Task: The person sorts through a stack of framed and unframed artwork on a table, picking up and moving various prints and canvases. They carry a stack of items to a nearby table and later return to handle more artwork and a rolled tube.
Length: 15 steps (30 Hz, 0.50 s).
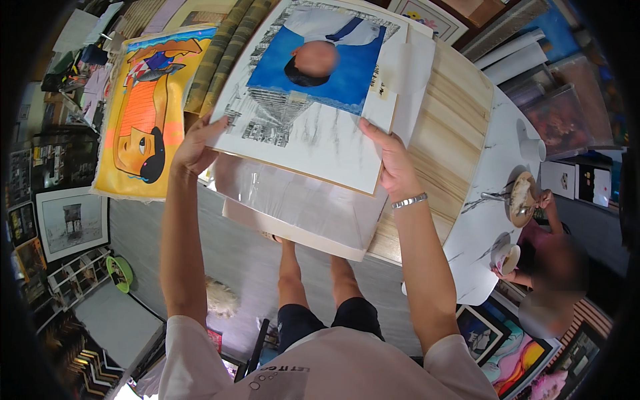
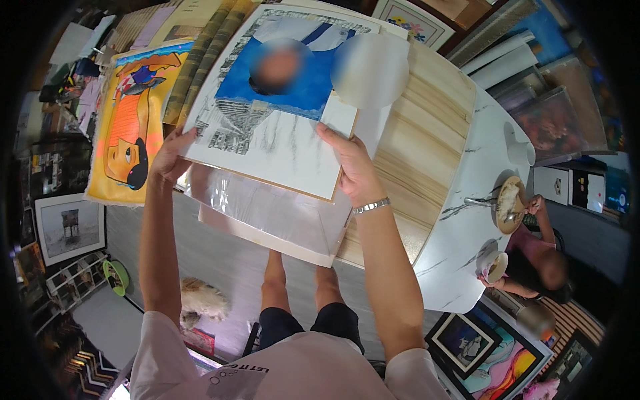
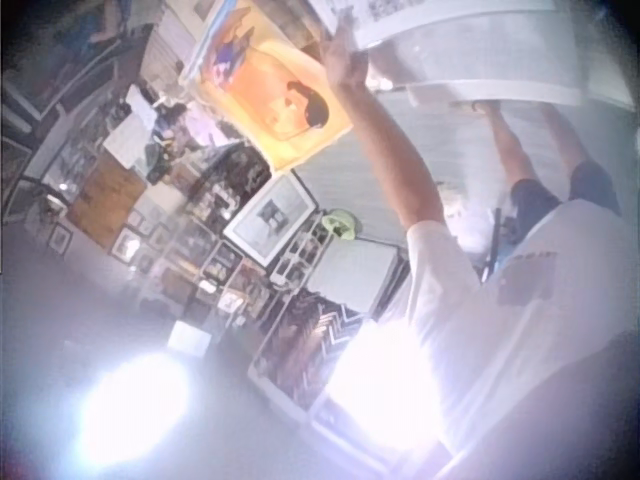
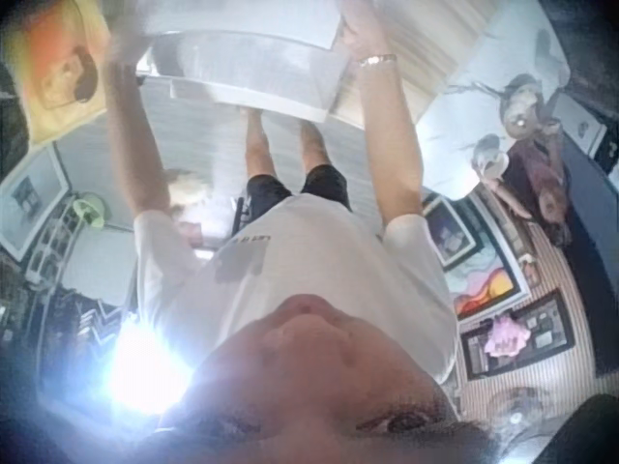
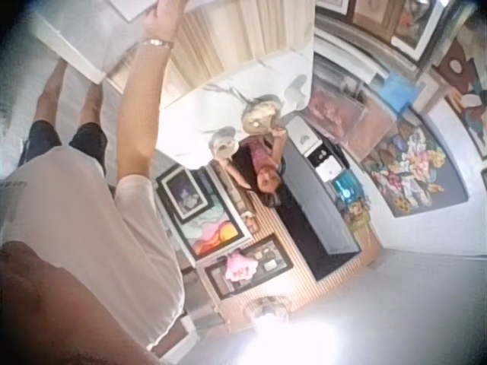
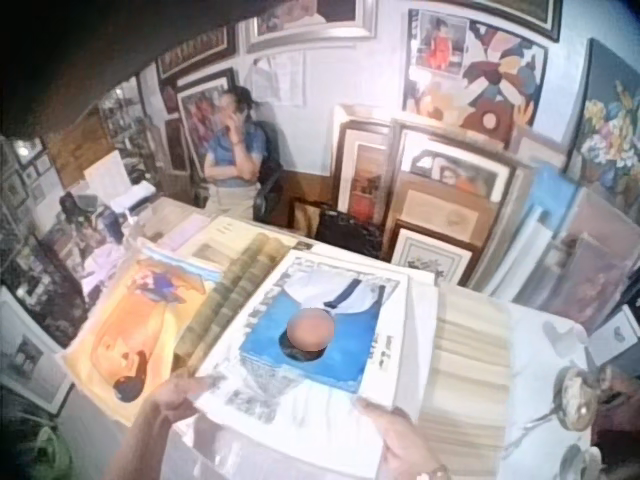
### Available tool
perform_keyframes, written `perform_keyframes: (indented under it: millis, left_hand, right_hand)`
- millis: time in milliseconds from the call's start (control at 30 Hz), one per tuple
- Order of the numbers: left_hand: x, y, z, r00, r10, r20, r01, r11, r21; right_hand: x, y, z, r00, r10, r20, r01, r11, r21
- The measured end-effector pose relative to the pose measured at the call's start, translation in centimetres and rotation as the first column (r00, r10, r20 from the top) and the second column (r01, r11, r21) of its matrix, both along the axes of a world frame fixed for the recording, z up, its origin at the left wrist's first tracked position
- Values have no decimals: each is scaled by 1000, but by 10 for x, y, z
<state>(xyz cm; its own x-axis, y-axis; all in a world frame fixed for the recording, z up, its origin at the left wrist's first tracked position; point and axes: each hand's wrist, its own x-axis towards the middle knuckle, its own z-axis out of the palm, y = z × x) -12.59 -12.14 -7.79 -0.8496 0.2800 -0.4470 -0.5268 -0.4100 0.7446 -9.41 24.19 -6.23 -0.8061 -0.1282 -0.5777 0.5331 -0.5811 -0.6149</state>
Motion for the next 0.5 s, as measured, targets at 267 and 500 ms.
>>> perform_keyframes:
  millis: [267, 500]
  left_hand:
    - [21, 17, 23, 982, -102, -159, 78, 985, -151]
    - [139, 58, 93, 929, -333, -159, 323, 942, -87]
  right_hand:
    - [4, 11, -10, 998, 55, 13, -56, 990, 131]
    - [138, 110, -24, 981, -64, -181, 99, 977, 191]
